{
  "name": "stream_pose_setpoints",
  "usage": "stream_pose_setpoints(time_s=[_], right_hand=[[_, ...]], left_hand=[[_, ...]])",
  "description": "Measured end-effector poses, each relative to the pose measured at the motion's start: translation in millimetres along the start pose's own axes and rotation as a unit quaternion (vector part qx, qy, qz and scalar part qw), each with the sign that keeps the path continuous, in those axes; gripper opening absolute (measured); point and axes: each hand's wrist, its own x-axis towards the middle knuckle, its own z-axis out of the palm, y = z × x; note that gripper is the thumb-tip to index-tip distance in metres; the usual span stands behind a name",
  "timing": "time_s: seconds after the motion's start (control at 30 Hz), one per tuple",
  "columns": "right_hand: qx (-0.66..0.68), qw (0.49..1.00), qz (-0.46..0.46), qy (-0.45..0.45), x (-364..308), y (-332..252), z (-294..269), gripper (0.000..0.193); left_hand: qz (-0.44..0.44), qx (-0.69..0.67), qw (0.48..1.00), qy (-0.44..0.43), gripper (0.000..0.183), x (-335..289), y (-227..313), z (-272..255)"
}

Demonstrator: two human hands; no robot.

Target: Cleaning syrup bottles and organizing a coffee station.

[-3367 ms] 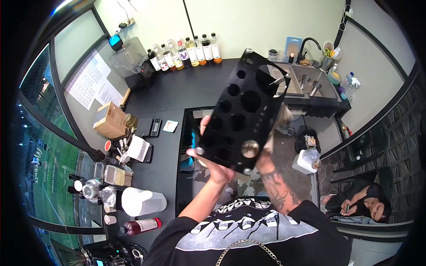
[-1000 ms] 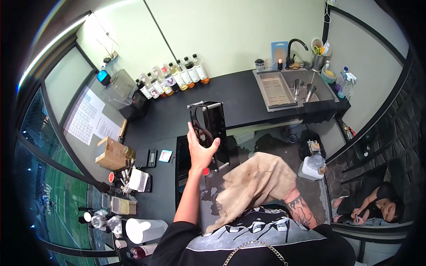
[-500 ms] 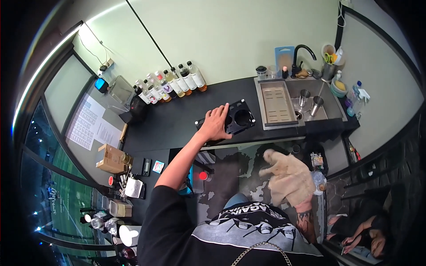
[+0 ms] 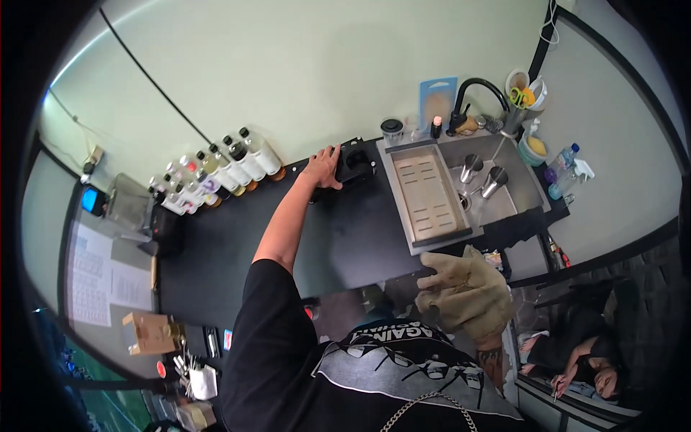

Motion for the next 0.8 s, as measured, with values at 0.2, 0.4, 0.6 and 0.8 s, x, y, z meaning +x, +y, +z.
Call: stream_pose_setpoints(time_s=[0.2,0.4,0.6,0.8], right_hand=[[-0.169,0.977,0.033,0.126,138.6,-61.6,20.1,0.029],[-0.345,0.921,0.068,0.169,121.9,-25.8,45.3,0.023],[-0.517,0.851,0.036,0.091,182.7,-43.5,53.1,0.019],[-0.097,0.988,0.114,-0.028,225.6,-72.7,71.9,0.03]], left_hand=[[0.068,0.017,0.997,-0.042,0.138,79.3,-15.4,10.9],[0.142,-0.11,0.983,0.031,0.124,102.5,-46.1,43.5],[0.117,-0.138,0.978,0.108,0.119,89.5,-67.9,68.5],[0.007,-0.076,0.96,0.269,0.114,39.3,-5.4,51.2]])
